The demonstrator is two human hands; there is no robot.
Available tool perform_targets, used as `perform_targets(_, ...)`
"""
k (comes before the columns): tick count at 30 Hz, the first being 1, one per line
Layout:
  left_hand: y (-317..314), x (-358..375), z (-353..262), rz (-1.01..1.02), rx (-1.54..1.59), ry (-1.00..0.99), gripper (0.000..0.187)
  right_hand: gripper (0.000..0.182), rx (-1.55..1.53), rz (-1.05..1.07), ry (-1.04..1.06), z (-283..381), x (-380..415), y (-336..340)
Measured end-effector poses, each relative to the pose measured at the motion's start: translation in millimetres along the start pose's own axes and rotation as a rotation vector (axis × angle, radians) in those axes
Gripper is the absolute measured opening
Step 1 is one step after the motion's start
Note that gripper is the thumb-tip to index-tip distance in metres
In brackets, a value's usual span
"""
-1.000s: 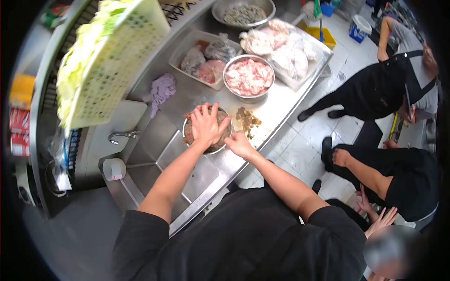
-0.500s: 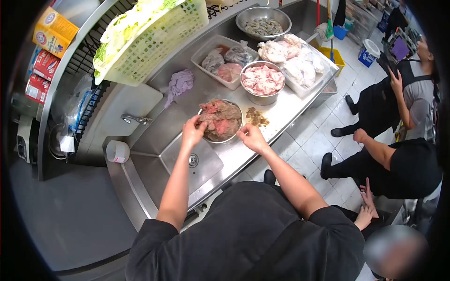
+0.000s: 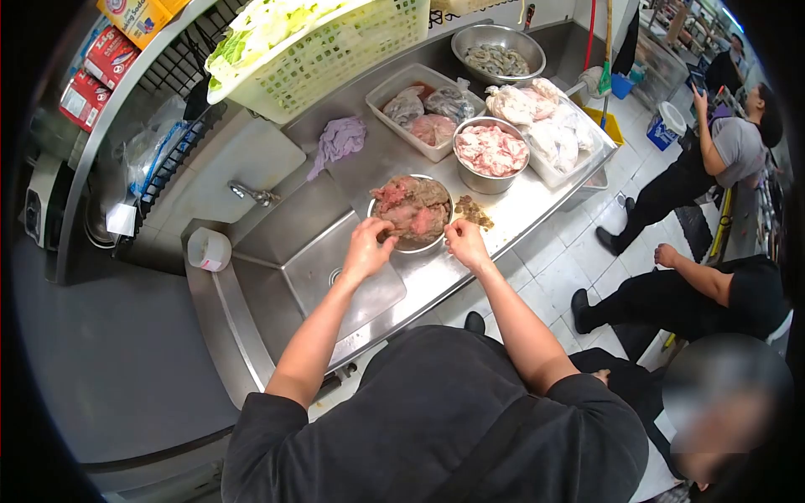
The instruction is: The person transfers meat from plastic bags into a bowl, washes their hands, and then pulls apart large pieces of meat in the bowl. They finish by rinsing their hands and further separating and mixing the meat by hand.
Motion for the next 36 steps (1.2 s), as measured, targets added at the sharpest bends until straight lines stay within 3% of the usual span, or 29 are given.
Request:
perform_targets(2,11.2,-11.6,-6.1,-0.063,-0.106,-0.06,0.039,0.03,-0.029,-0.018,-0.005,0.7,0.1,1.1)
perform_targets(5,19.0,-33.2,-16.1,-0.171,0.02,-0.152,0.039,0.03,-0.021,-0.029,0.019,0.7,0.7,1.7)
perform_targets(7,8.8,-33.5,-16.8,-0.075,0.121,-0.068,0.042,0.028,0.004,-0.025,0.064,0.9,0.4,1.7)
perform_targets(9,-4.4,-30.9,-21.5,0.087,0.016,-0.142,0.046,0.027,0.023,-0.026,0.111,2.0,-0.7,1.7)
perform_targets(10,-4.5,-26.6,-26.0,0.073,-0.016,-0.225,0.047,0.028,0.03,-0.03,0.121,4.2,0.0,2.3)
perform_targets(15,-7.0,-3.0,-23.9,0.155,-0.072,-0.225,0.038,0.031,0.053,-0.074,0.166,17.7,7.3,8.5)
perform_targets(17,-6.4,5.0,-24.2,0.122,-0.068,-0.4,0.032,0.03,0.083,-0.058,0.126,21.1,9.3,9.3)
perform_targets(19,-7.7,2.2,-15.9,0.146,-0.055,-0.353,0.026,0.031,0.11,-0.064,0.142,26.4,13.3,10.9)
perform_targets(22,-7.5,-10.6,-17.5,0.268,-0.013,-0.395,0.033,0.031,0.154,-0.066,0.156,29.1,13.7,9.8)
perform_targets(27,-6.6,-26.1,-16.9,0.106,-0.169,-0.265,0.065,0.031,0.166,-0.042,0.149,29.2,10.9,10.2)
perform_targets(30,-14.4,-35.6,-13.6,0.208,-0.167,-0.141,0.069,0.031,0.142,-0.041,0.132,24.5,9.3,8.0)
perform_targets(34,-26.1,-43.9,-21.0,0.202,-0.26,-0.121,0.066,0.033,0.113,-0.079,0.172,3.9,-2.4,-4.5)
perform_targets(36,-35.4,-48.5,-18.7,0.317,-0.326,-0.043,0.08,0.034,0.111,-0.087,0.165,-4.0,-5.7,-6.7)
Point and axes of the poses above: each hand's wrist, its own x-axis away from the middle knuckle, its own y-axis out of the back of the hand, z = x × y, the point moved 5 cm from there along -x, towards the middle knuckle, and after that the axes turned 13 degrees about -z, right-handed, at the moved point
